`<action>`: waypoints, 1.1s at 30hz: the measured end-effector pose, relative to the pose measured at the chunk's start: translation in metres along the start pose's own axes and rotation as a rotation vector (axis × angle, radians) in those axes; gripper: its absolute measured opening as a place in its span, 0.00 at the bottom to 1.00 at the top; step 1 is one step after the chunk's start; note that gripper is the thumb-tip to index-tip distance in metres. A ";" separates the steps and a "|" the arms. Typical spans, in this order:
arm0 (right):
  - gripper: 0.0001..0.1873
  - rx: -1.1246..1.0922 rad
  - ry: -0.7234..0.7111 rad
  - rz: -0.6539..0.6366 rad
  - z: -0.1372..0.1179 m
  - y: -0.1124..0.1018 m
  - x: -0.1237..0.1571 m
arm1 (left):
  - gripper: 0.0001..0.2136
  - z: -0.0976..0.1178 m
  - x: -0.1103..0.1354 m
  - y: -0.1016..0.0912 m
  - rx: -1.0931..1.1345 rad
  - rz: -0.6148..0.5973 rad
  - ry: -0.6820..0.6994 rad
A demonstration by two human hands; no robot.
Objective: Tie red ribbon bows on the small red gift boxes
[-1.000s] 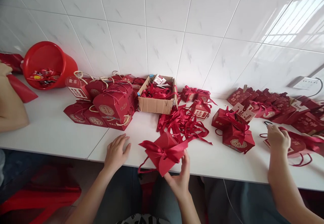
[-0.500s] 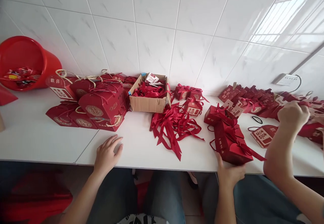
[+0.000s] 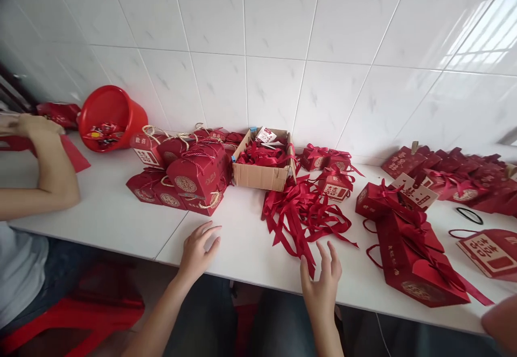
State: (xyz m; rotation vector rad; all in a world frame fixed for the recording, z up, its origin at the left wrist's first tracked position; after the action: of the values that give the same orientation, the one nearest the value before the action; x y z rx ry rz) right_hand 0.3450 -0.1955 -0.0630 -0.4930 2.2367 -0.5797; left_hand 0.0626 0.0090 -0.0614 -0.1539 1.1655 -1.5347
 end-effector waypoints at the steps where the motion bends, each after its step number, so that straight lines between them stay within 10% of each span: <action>1: 0.24 0.012 -0.017 -0.017 0.000 0.006 -0.003 | 0.12 0.000 -0.004 -0.011 0.046 0.052 -0.002; 7: 0.24 0.325 -0.052 -0.066 0.003 0.037 0.005 | 0.28 -0.006 -0.053 -0.093 -0.018 0.413 -0.191; 12: 0.18 0.380 -0.102 -0.089 -0.004 0.043 0.006 | 0.50 -0.002 -0.104 -0.098 0.058 0.406 -0.213; 17: 0.14 0.352 -0.087 -0.053 -0.003 0.037 0.005 | 0.53 0.038 -0.081 -0.106 0.120 0.482 0.111; 23: 0.12 0.383 -0.111 -0.092 -0.008 0.040 0.005 | 0.46 0.028 -0.034 -0.047 0.680 0.114 -0.121; 33: 0.16 0.060 -0.038 -0.076 0.003 0.023 0.003 | 0.55 0.017 0.005 0.018 0.646 -0.009 -0.130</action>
State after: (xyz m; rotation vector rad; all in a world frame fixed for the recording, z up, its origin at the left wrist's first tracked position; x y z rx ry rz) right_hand 0.3414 -0.1786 -0.0790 -0.5552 2.1661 -0.6690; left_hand 0.0839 -0.0022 -0.0682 0.1730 0.5255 -1.8039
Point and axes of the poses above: each hand's wrist, its own x-axis away from the middle knuckle, its own y-axis out of the palm, z = x × y, the point moved 10 cm from there along -x, towards the middle knuckle, and after that the axes turned 5 degrees about x, right-handed, at the moved point
